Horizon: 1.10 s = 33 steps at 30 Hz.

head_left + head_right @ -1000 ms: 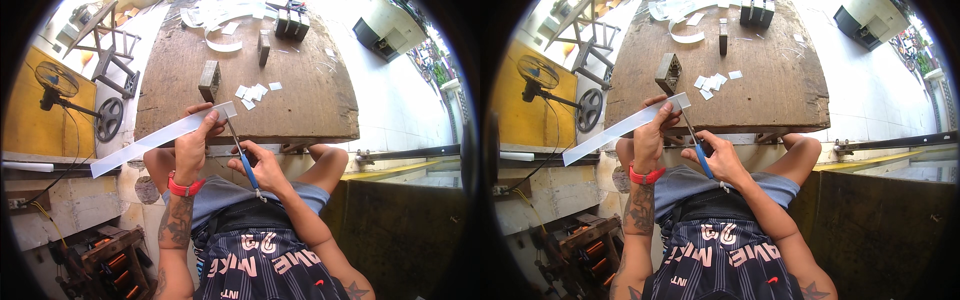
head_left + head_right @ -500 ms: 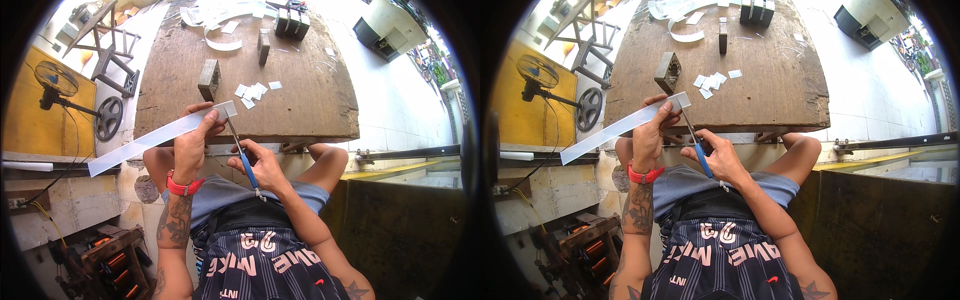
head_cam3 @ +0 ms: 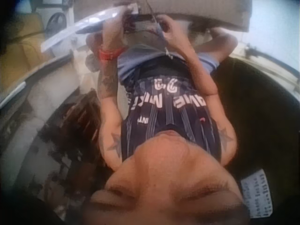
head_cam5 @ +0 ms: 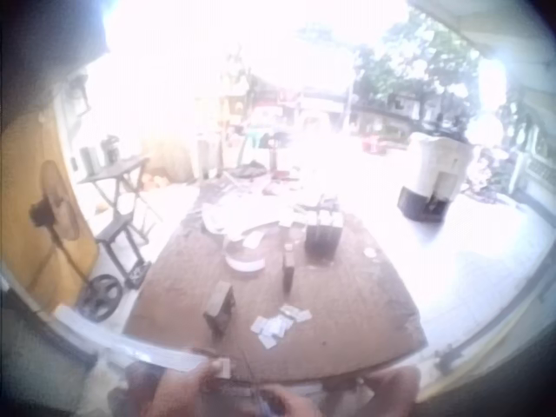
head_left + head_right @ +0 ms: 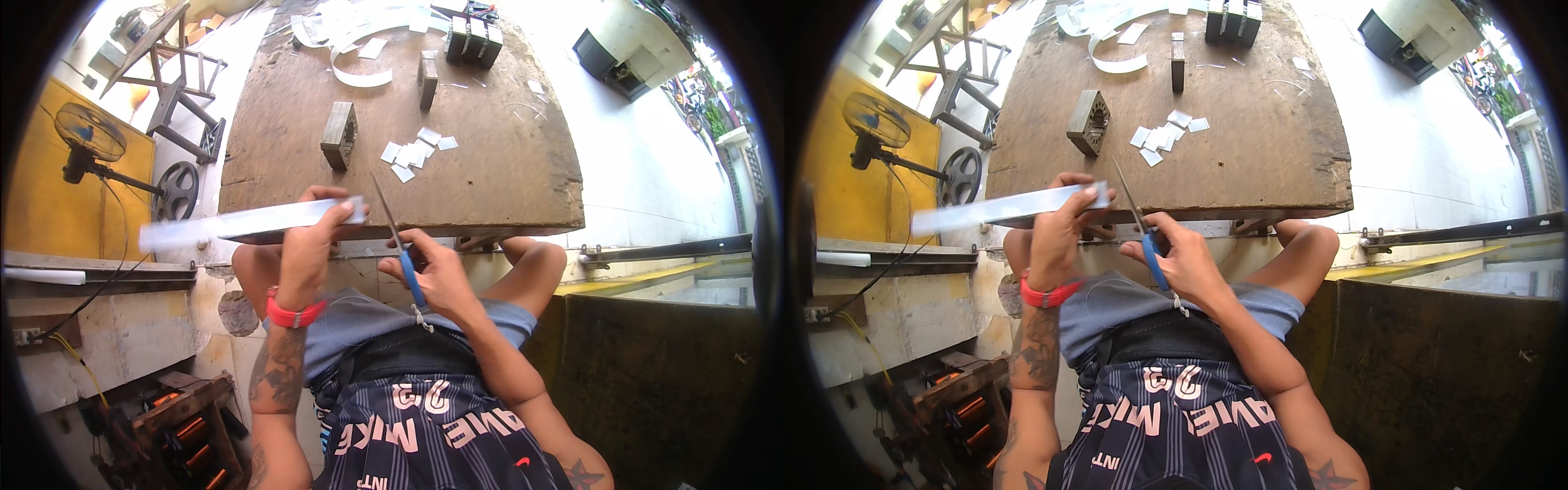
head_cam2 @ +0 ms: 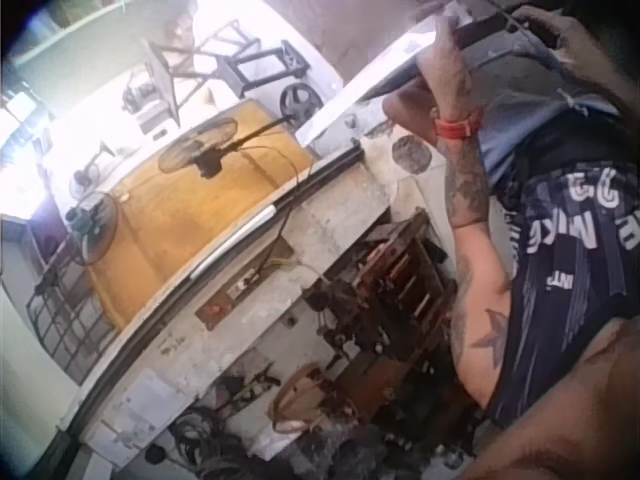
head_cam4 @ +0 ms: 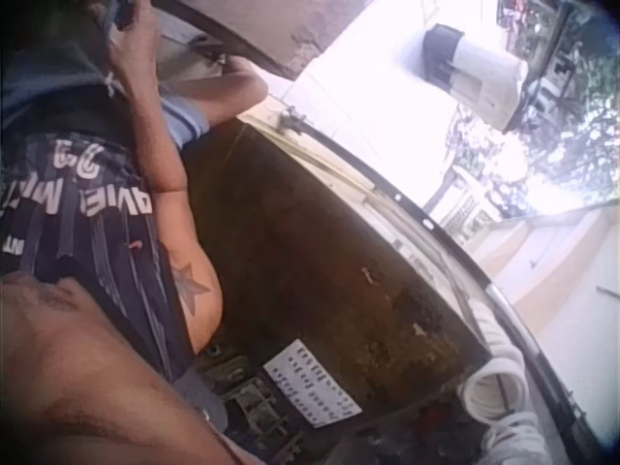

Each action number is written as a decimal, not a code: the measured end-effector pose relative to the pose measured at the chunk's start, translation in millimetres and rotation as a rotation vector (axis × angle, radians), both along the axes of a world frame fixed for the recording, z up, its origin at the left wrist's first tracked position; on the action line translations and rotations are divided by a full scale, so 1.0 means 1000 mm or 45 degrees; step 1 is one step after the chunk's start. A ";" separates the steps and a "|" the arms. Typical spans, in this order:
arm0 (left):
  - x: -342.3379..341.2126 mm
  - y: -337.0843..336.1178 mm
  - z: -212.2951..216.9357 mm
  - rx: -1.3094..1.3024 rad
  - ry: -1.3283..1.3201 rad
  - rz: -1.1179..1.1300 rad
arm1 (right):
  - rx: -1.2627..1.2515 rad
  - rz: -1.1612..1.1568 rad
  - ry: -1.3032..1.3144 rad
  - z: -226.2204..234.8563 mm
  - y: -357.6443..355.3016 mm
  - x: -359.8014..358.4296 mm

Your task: The person cuts small rectangular pieces from a white strip using scissors and inserts them into the slots of a motor stator core. The person repeats this process, cutting and inserting pieces into the stator slots.

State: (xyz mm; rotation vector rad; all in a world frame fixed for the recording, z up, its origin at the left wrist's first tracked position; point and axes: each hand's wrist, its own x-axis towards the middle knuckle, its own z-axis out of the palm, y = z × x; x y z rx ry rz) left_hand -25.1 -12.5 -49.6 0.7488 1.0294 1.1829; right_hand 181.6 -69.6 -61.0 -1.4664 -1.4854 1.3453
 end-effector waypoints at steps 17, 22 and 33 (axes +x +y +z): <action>-0.091 0.030 0.070 0.479 2.054 0.156 | 0.532 -0.268 -1.324 0.061 0.119 0.128; -0.053 0.065 0.042 0.516 1.467 0.053 | 0.721 -0.339 -1.283 0.023 0.171 0.067; 0.008 0.071 -0.004 0.246 -0.552 0.251 | 0.471 -0.260 -1.162 0.023 0.171 0.082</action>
